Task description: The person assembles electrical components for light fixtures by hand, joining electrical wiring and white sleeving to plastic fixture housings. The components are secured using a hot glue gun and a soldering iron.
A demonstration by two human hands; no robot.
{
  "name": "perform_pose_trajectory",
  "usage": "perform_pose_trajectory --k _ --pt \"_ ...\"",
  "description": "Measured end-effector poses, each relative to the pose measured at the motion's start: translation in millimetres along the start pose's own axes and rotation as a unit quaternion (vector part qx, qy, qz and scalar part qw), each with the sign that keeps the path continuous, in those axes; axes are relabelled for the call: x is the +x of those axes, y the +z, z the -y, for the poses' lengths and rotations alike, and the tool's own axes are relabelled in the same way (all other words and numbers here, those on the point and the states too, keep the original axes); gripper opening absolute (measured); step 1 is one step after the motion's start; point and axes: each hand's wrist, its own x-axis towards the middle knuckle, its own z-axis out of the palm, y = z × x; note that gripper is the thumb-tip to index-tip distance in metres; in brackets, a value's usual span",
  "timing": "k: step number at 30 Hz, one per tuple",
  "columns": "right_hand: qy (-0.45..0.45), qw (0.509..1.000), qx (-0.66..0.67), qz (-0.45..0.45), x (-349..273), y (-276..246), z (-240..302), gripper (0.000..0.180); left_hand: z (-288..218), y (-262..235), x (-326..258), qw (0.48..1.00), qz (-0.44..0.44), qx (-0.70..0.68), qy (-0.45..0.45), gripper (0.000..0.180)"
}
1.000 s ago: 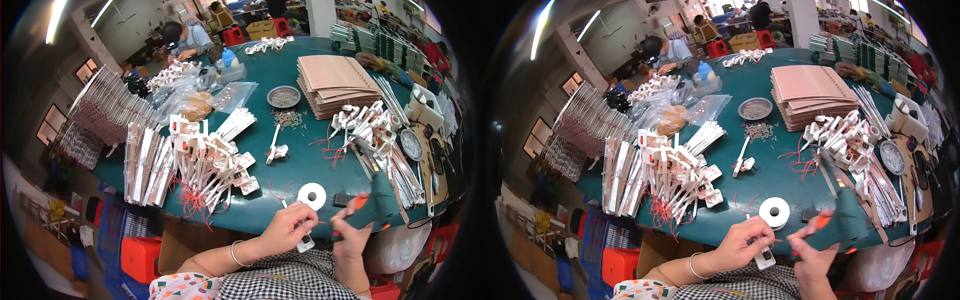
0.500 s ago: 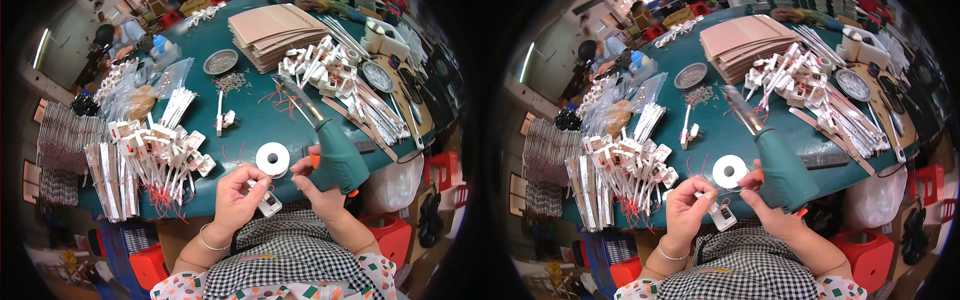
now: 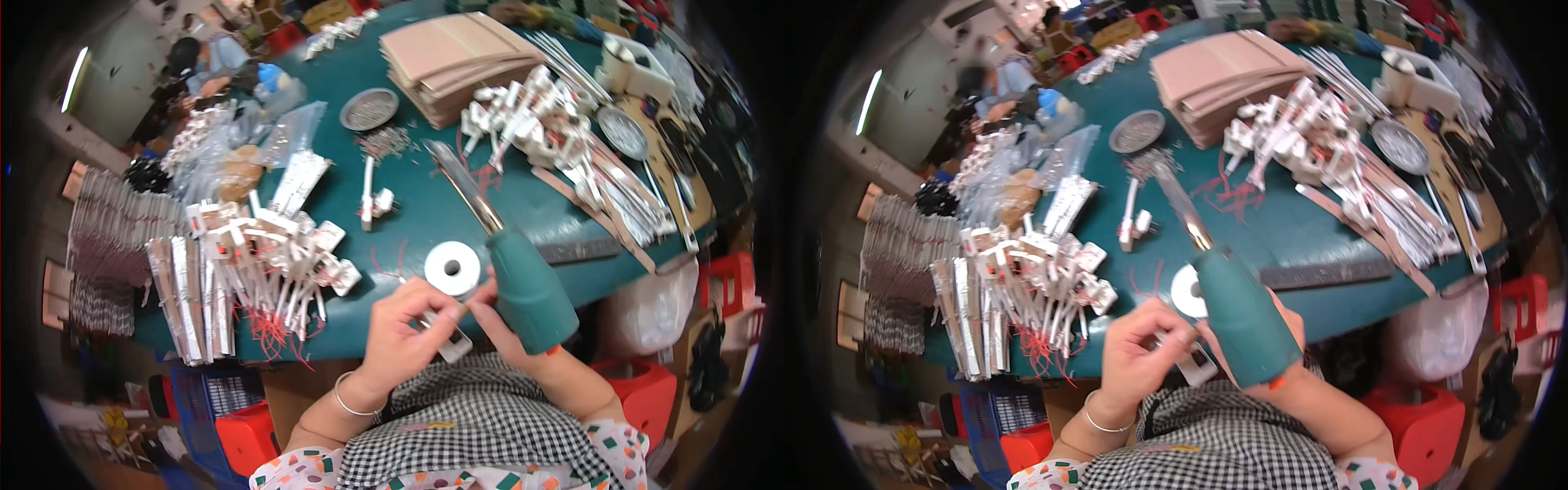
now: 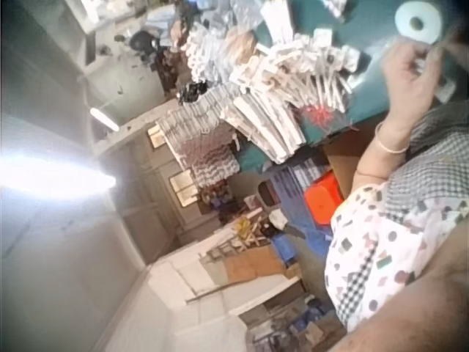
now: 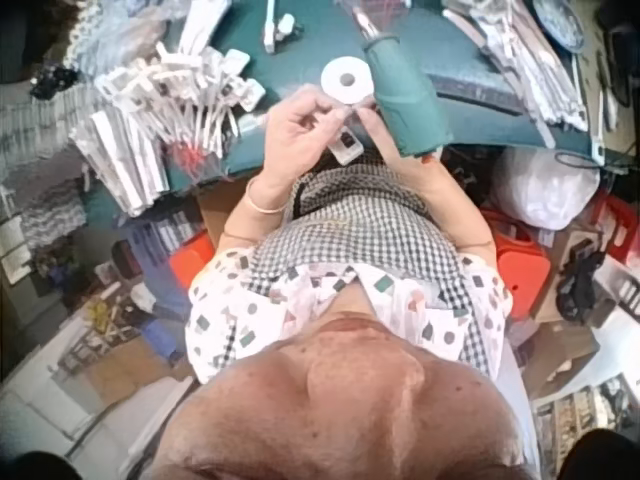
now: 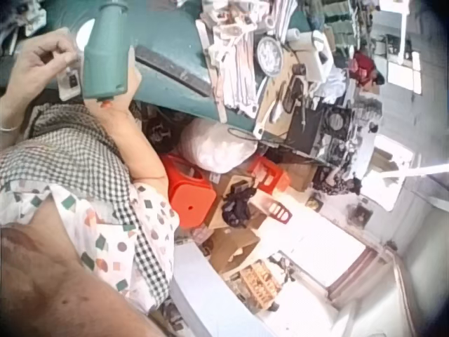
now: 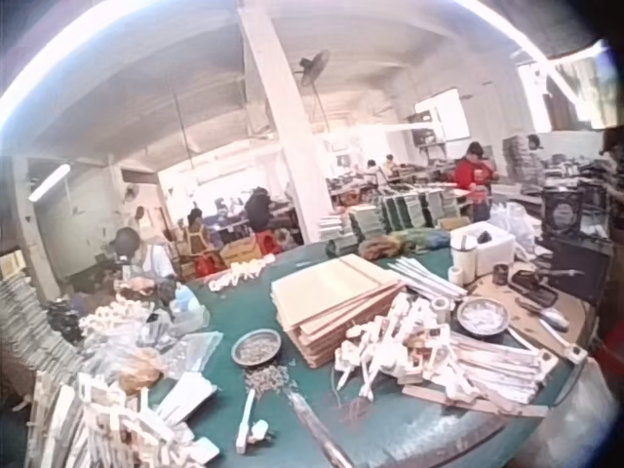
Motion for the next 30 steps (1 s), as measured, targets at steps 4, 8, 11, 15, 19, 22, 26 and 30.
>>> perform_pose_trajectory --k 4,8,11,15,19,22,26,30 --pt "0.028 0.997 -0.067 0.004 -16 0 -6 0.024 -3 -1 3 0.997 0.015 0.055 0.053 0.004" --pt "0.046 0.996 -0.071 -0.016 -27 -1 -11 0.021 -9 5 -3 0.997 0.017 0.054 0.061 0.005" --pt "0.035 0.993 -0.114 -0.010 -29 -3 -8 0.016 -7 6 -6 0.994 0.028 0.069 0.078 0.005" --pt "-0.020 0.974 -0.222 -0.029 -27 0 -5 0.013 -7 7 -4 0.987 0.023 0.111 0.117 0.009" --pt "-0.069 0.979 -0.155 -0.111 -21 4 -11 0.017 -6 11 5 0.973 0.005 0.141 0.181 0.013" --pt "0.007 0.927 -0.339 -0.162 -17 -16 -32 0.023 -19 -4 2 0.973 -0.033 0.160 0.161 0.009" --pt "0.117 0.973 0.096 -0.174 -4 -37 -24 0.012 -14 -8 4 0.990 -0.004 0.108 0.093 0.003" --pt "0.083 0.989 0.102 -0.071 -9 -23 -14 0.027 -9 -2 5 0.997 0.021 0.055 0.046 0.003"
